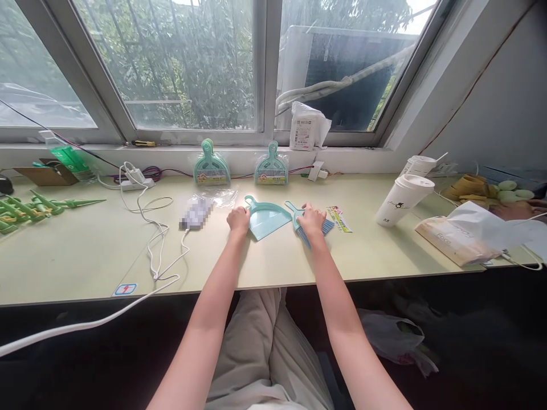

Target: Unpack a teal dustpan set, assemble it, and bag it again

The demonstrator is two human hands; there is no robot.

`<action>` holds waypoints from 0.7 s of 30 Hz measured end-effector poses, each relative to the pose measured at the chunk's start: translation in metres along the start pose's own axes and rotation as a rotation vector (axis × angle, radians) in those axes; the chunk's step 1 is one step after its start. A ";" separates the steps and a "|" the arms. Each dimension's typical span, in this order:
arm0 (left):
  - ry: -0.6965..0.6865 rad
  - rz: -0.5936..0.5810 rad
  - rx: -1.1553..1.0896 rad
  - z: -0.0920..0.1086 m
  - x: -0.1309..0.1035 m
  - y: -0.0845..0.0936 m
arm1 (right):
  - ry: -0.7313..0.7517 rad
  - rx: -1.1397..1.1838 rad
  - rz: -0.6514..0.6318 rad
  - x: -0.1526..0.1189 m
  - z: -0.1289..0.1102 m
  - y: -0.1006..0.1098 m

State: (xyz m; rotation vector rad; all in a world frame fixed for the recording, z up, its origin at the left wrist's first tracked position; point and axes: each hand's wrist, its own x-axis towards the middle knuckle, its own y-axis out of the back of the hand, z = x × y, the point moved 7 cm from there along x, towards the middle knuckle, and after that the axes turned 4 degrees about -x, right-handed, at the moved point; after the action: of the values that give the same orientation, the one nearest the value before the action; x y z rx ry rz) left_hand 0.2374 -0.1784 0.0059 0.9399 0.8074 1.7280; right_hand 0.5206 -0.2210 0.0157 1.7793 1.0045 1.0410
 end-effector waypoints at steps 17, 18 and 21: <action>-1.049 -0.003 -0.054 0.073 -0.050 -0.007 | 0.354 0.347 -0.227 -0.003 -0.044 -0.017; -1.066 -0.009 -0.034 0.074 -0.051 -0.011 | 0.369 0.364 -0.265 0.001 -0.047 -0.018; -1.088 -0.031 0.027 0.074 -0.050 -0.022 | 0.455 0.365 -0.353 0.014 -0.058 -0.019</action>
State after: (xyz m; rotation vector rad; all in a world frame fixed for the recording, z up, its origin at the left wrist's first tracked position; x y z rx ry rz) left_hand 0.3232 -0.2124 0.0115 1.6254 0.1093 0.9207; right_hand 0.4681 -0.1873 0.0201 1.5800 1.8151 1.1067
